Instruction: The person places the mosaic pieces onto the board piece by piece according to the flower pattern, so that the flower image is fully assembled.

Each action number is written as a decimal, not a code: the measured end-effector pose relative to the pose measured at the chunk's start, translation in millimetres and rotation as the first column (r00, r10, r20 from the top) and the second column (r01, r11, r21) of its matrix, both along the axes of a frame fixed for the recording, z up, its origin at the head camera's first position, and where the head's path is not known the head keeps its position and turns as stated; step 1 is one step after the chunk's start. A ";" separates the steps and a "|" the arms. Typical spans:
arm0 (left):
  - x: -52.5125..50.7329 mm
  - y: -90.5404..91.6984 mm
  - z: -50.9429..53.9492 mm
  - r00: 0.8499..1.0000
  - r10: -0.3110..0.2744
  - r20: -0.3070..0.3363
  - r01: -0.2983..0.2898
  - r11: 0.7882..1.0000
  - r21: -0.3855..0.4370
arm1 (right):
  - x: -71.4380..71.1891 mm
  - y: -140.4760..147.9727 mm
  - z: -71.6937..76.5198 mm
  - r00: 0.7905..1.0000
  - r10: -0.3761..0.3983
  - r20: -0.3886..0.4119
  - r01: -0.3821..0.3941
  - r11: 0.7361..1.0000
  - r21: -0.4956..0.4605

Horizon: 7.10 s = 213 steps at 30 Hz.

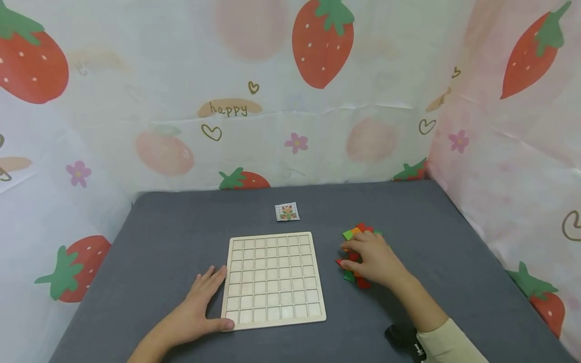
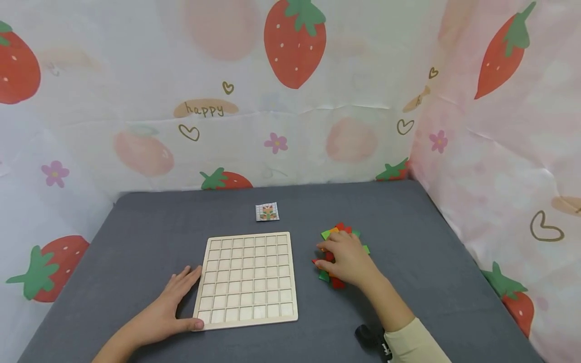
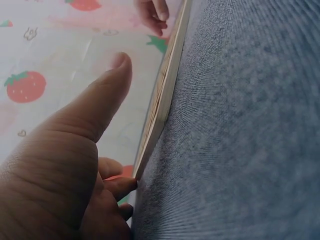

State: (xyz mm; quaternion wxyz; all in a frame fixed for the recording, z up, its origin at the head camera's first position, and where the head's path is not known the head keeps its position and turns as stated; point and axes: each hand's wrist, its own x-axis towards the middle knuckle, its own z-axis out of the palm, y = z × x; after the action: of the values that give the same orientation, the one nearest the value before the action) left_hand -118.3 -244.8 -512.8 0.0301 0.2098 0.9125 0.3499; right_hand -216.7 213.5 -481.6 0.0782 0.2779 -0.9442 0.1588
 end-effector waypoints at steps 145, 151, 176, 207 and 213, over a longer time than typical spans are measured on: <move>-2.9 1.2 2.4 0.994 -0.004 0.112 0.017 0.994 -0.110 | -74.1 -163.7 5.6 0.824 0.495 0.276 -0.477 0.869 -0.133; -2.0 1.8 2.0 0.995 -0.008 0.104 0.019 0.994 -0.108 | -77.9 -167.2 -2.4 0.815 0.513 0.270 -0.503 0.857 -0.110; -2.8 0.6 1.8 0.993 -0.004 0.115 0.018 0.992 -0.123 | -75.2 -163.1 3.0 0.807 0.479 0.346 -0.440 0.878 -0.189; -1.6 1.2 4.2 0.995 -0.008 0.098 0.020 0.992 -0.123 | -81.6 -165.4 -1.5 0.826 0.423 0.373 -0.381 0.906 -0.184; -2.2 1.2 3.4 0.994 -0.010 0.105 0.023 0.992 -0.128 | -82.2 -164.5 -0.1 0.824 0.433 0.365 -0.391 0.901 -0.188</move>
State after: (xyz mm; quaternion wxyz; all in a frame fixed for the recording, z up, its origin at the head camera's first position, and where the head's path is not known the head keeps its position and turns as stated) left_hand -120.5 -243.5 -509.4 0.0940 0.1965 0.9286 0.3004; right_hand -298.9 49.1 -481.7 -0.1372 0.4326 -0.8479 0.2742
